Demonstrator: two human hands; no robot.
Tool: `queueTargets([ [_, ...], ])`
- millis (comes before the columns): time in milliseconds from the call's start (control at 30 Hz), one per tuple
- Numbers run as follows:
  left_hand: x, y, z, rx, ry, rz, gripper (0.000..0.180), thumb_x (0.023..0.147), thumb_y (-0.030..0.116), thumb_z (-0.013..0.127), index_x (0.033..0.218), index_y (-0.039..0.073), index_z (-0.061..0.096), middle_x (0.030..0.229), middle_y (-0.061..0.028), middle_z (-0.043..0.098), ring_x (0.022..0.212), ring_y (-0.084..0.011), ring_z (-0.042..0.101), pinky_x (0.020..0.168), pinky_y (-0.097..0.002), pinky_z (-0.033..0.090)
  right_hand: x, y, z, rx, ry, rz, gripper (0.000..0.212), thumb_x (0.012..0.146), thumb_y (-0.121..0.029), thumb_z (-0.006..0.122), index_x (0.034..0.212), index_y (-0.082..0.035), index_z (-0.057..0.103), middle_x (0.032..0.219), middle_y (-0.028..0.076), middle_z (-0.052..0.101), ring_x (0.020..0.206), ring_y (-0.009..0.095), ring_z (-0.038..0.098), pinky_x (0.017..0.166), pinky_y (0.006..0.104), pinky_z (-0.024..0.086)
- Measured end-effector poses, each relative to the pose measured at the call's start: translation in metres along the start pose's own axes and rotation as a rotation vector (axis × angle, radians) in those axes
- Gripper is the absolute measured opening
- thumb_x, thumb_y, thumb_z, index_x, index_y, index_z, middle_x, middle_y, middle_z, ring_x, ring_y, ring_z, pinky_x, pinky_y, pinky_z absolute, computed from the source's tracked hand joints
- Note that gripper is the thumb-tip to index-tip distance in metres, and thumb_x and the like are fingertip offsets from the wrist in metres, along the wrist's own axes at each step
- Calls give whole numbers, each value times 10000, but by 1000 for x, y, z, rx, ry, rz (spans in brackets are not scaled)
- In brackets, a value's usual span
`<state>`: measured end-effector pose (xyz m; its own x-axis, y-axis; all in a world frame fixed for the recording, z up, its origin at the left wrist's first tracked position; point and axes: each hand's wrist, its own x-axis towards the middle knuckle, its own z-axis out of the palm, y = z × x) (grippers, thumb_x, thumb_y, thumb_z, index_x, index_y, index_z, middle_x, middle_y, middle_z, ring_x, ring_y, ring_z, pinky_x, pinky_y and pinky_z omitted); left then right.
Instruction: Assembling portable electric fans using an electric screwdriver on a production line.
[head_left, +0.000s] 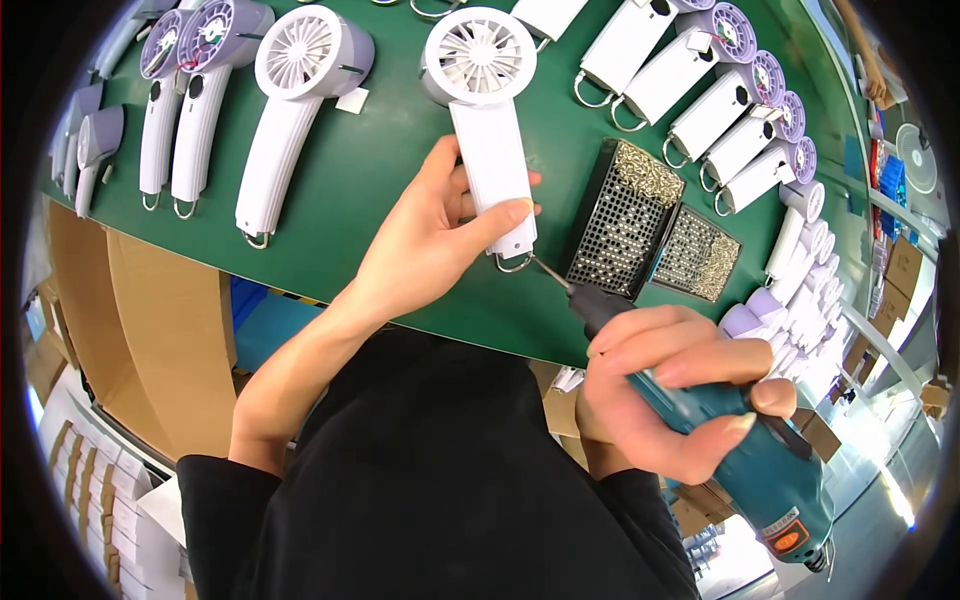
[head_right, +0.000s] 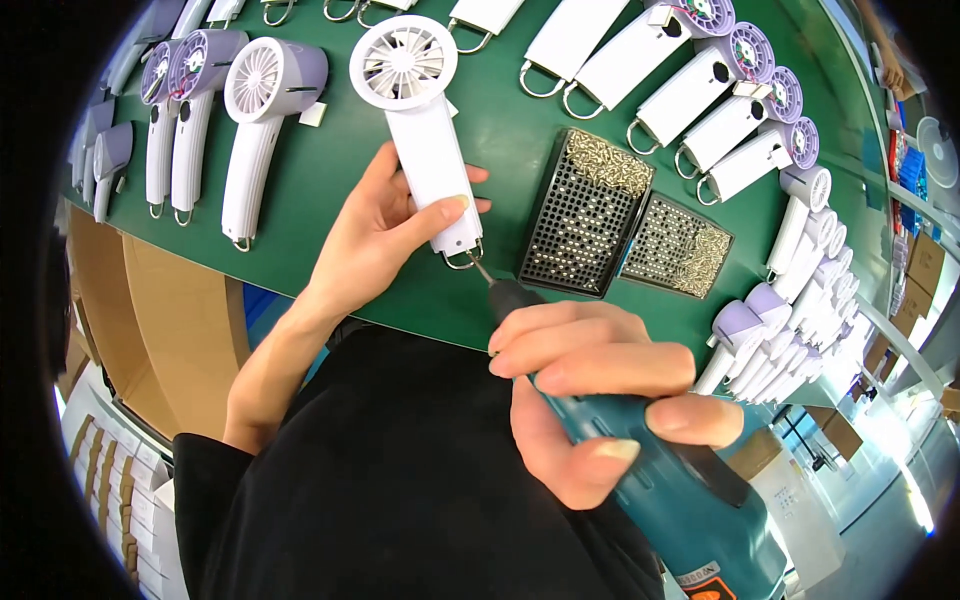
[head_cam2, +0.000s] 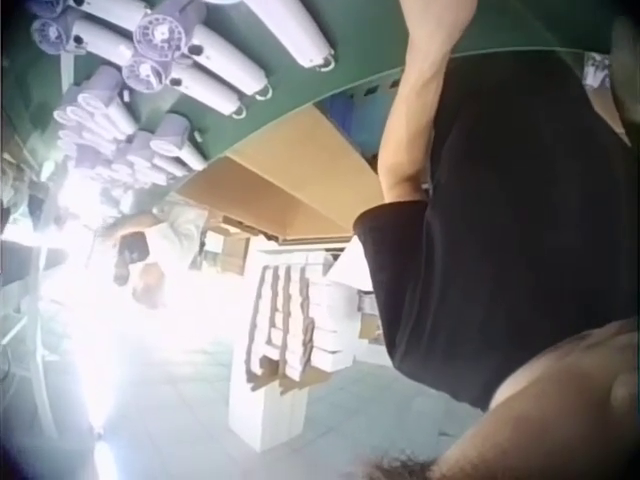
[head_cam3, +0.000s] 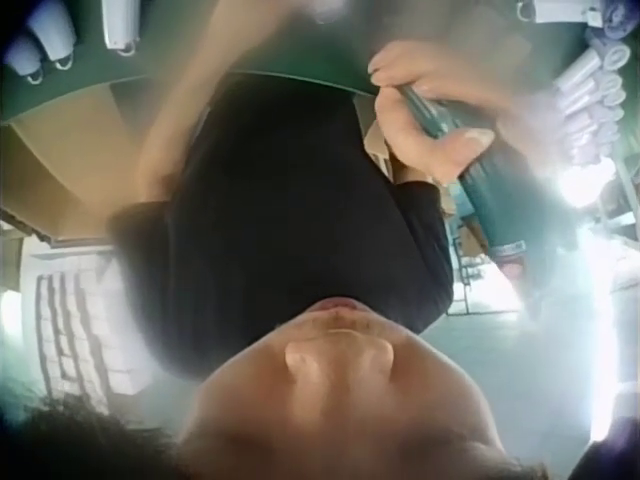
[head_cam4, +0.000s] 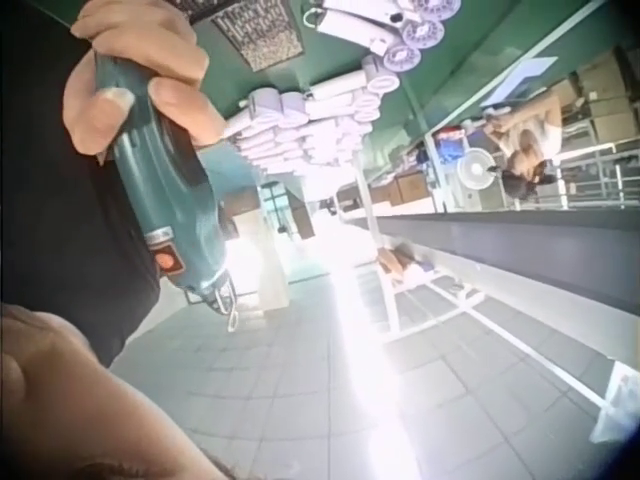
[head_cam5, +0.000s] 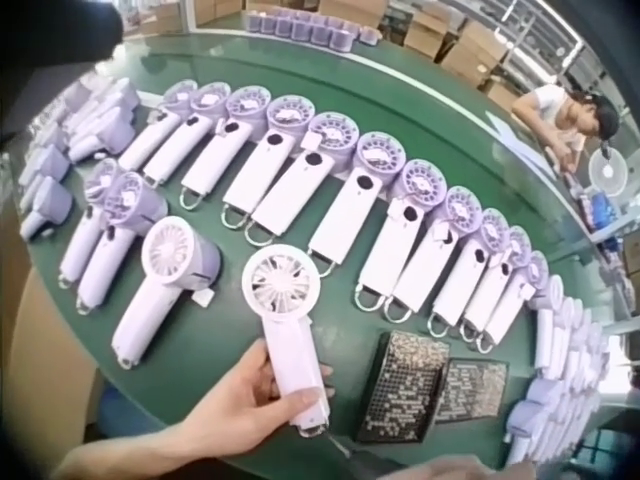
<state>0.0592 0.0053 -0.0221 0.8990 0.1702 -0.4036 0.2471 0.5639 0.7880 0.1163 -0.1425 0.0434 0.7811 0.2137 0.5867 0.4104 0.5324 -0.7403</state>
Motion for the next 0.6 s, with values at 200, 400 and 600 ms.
queueTargets([
  [200, 4, 2, -9, 16, -11, 3, 506, 963, 17, 596, 1386, -12, 319, 1269, -182, 603, 1103, -259, 654, 888, -360, 562, 0, 4, 7, -74, 7, 109, 345, 980, -182, 521, 1212, -55, 299, 839, 186, 544, 501, 299, 588, 439, 424, 536],
  [400, -2, -10, -8, 213, 65, 63, 396, 936, 29, 638, 1253, 27, 401, 1158, -97, 632, 1026, -163, 643, 862, -347, 554, -3, 2, 20, -146, 107, 142, 342, 998, -308, 540, 1117, -84, 310, 794, 125, 500, 480, 281, 564, 410, 420, 528],
  [600, 1, -17, 5, 85, -5, 71, 456, 936, 73, 640, 1277, -22, 353, 1167, -135, 636, 1060, -183, 631, 898, -349, 526, -15, 11, 11, -253, 109, 21, 275, 960, -212, 502, 1064, -21, 333, 750, 140, 462, 419, 224, 466, 373, 340, 438],
])
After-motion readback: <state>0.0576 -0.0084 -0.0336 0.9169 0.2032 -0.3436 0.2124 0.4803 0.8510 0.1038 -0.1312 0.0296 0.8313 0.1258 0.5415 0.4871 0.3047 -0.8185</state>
